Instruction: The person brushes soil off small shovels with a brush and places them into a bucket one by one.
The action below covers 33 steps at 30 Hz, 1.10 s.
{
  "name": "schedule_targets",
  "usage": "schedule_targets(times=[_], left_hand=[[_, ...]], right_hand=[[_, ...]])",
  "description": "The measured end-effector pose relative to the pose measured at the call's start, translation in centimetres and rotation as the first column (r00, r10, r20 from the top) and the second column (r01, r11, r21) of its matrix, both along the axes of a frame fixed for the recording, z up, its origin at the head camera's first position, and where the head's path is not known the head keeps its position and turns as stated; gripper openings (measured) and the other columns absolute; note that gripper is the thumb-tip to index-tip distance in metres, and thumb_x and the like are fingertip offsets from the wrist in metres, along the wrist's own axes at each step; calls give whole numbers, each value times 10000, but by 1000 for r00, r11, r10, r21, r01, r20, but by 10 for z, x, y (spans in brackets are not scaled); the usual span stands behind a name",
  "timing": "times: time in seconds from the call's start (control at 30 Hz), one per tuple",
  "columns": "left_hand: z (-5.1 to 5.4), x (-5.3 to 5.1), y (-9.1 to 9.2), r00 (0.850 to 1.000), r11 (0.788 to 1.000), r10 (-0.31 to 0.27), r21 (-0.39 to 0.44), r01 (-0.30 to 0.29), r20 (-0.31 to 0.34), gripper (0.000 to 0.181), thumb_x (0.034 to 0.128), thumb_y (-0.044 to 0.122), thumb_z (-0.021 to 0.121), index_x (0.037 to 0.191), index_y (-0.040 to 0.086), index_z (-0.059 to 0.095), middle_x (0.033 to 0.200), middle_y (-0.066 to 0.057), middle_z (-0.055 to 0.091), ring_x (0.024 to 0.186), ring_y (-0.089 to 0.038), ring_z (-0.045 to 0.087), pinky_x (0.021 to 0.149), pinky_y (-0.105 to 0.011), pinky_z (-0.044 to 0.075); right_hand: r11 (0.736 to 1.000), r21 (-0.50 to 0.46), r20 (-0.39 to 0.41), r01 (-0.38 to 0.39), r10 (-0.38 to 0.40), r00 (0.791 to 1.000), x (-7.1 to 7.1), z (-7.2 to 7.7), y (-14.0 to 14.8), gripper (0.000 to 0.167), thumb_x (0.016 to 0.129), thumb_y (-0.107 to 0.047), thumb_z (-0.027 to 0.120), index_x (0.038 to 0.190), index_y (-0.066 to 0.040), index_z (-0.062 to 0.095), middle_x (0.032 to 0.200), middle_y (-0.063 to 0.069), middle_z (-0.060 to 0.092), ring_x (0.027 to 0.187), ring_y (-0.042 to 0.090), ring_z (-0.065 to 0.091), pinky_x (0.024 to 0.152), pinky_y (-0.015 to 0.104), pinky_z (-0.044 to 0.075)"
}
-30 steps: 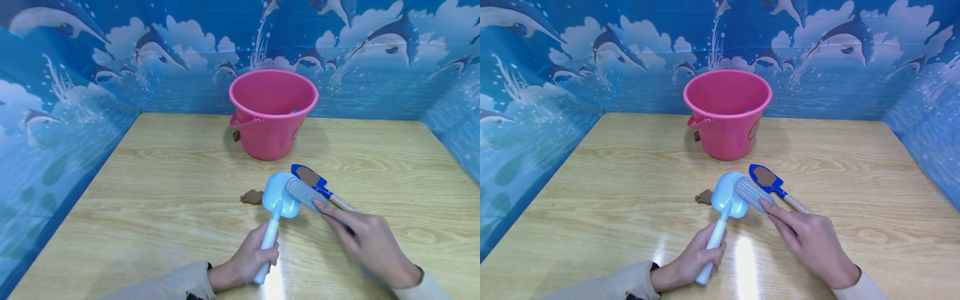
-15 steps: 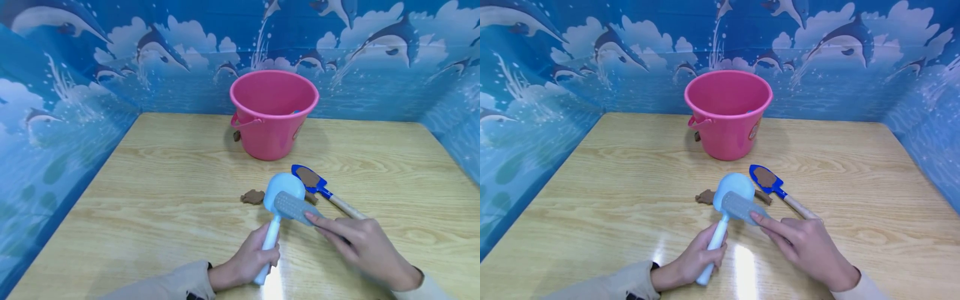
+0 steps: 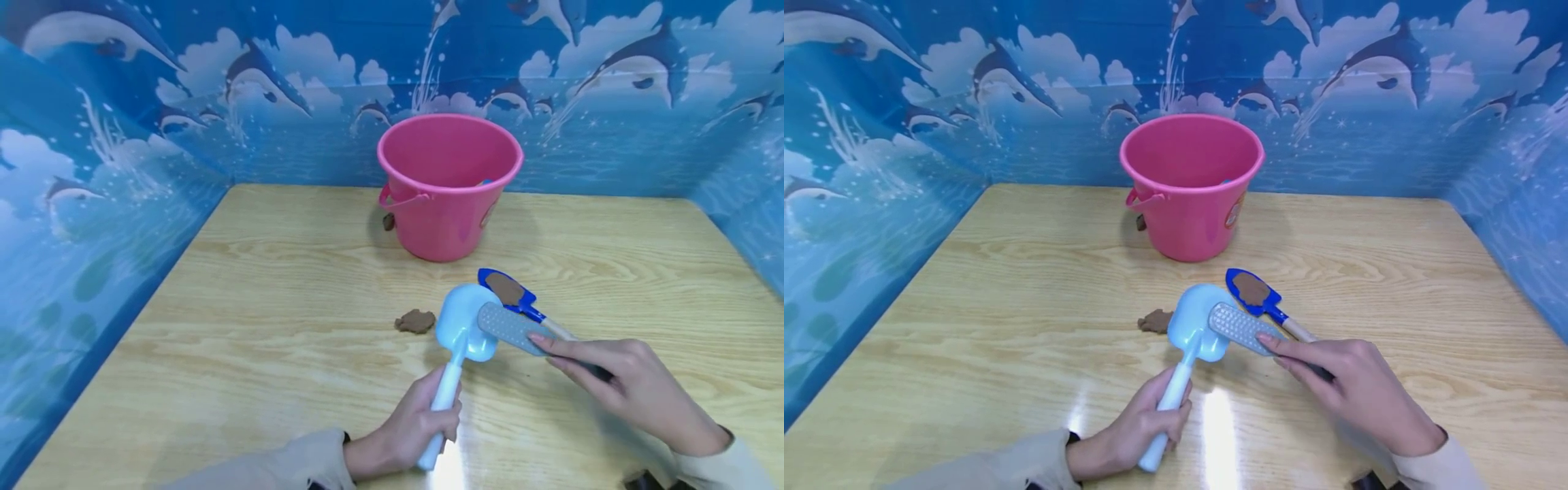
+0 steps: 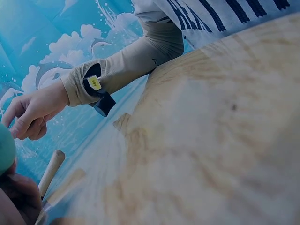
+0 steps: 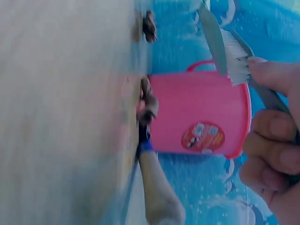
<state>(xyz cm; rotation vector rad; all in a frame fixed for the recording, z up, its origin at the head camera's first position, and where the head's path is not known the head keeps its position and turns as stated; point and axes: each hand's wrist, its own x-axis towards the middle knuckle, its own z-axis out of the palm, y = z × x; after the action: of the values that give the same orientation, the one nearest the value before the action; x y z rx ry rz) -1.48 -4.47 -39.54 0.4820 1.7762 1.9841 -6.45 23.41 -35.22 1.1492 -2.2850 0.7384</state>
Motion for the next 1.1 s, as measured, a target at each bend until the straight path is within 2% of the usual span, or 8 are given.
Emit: schedule_targets(times=[0.2,0.37,0.53,0.7,0.8,0.93,1.0,1.1], left_hand=[[-2,1,0,1000,1000,7,4,-7,18,267,640,-45,472,898,-31,403,657,44,424,505,-32,442,429,-147,419],[-3,2,1,1000,1000,1,-1,-1,22,261,646,-53,472,898,-43,406,656,47,432,481,-28,445,415,-142,414],[-3,2,2,1000,1000,-6,-21,6,-6,270,637,-46,478,899,-43,415,674,36,448,481,-19,453,410,-140,423],[-1,-4,0,999,999,-25,37,24,26,257,640,-48,459,887,0,403,654,35,437,480,-34,441,408,-161,418],[1,-10,-5,997,996,-5,89,-2,78,253,651,-58,436,881,37,389,631,34,424,468,-51,424,411,-176,401],[1,-15,-13,997,997,44,67,-48,64,255,660,-65,432,897,17,385,639,15,423,485,-63,422,424,-181,406],[1,-15,-15,998,998,54,43,-56,44,254,665,-66,441,905,0,389,651,6,425,497,-69,426,432,-184,414],[1,-14,-13,998,999,52,11,-52,27,247,659,-60,459,894,-11,401,659,4,428,513,-68,435,429,-184,421]], right_hand=[[974,25,-88,224,-221,971,-1,-2,5,448,1001,-446,438,1146,-129,719,826,83,734,541,-60,508,461,165,455],[992,-110,-122,58,-71,990,8,-7,-25,393,1000,-356,490,1076,-60,737,914,66,736,761,-8,655,617,128,528],[996,-63,-69,-65,61,996,21,-8,-50,344,1012,-302,477,1108,-87,727,744,-78,688,612,-98,505,519,42,415],[1000,-9,-59,-12,11,998,14,-5,-33,348,1008,-349,474,1130,-144,728,824,-47,726,584,-104,471,480,73,400],[994,12,-71,110,-109,992,6,-4,-10,385,999,-408,470,1102,-154,741,803,-5,731,521,-102,386,425,122,371],[968,23,-62,248,-247,967,2,-6,7,446,990,-470,446,1083,-155,748,810,41,736,544,-79,510,460,192,463],[973,-19,-75,230,-231,970,3,-8,2,445,993,-453,452,1072,-133,750,859,59,738,626,-41,604,531,186,516],[989,-110,-82,103,-112,990,7,-9,-16,379,987,-373,513,1063,-84,747,934,58,735,725,-19,636,609,123,516]])
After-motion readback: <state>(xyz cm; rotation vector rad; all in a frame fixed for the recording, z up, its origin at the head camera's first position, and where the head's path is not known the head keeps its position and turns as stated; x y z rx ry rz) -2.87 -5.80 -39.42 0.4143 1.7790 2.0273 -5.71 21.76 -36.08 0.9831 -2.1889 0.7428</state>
